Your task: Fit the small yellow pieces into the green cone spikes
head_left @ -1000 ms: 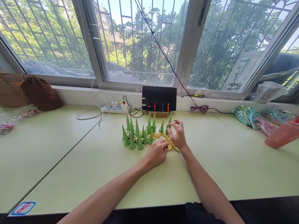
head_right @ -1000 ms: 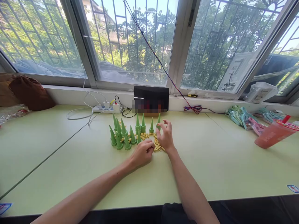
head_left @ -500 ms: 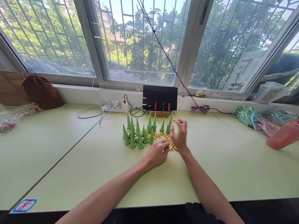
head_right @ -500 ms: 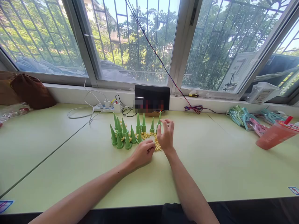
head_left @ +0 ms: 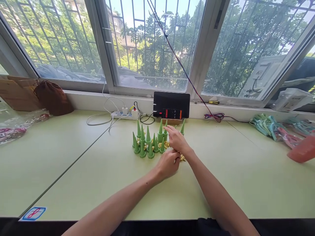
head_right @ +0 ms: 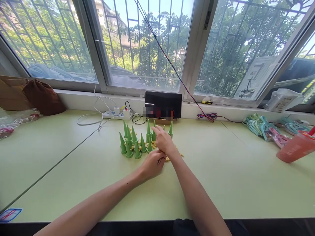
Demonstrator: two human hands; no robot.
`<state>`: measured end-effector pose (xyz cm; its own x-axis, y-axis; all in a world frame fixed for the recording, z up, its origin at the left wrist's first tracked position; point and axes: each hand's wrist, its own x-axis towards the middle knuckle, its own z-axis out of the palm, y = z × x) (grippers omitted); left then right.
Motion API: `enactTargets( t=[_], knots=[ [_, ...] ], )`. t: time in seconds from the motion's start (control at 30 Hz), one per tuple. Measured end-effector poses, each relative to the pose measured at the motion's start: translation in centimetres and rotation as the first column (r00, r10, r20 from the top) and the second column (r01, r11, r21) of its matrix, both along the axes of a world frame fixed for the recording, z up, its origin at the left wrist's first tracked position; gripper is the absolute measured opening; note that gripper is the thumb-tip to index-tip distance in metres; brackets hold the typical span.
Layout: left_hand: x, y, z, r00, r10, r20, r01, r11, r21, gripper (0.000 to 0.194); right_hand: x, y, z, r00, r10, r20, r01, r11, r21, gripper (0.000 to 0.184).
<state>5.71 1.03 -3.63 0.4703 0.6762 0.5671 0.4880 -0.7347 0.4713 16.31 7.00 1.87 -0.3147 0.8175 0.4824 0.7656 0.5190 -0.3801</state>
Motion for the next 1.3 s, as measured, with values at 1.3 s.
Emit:
enactTargets(
  t=[1.3],
  knots=[
    [0.1, -0.4, 0.2, 0.991, -0.108, -0.084, 0.110, 0.994, 0.024, 0.021, -0.7, 1.6, -1.5, 0.984, -0.116, 0.138, 0.113, 0.993, 0.027, 0.030]
  ],
)
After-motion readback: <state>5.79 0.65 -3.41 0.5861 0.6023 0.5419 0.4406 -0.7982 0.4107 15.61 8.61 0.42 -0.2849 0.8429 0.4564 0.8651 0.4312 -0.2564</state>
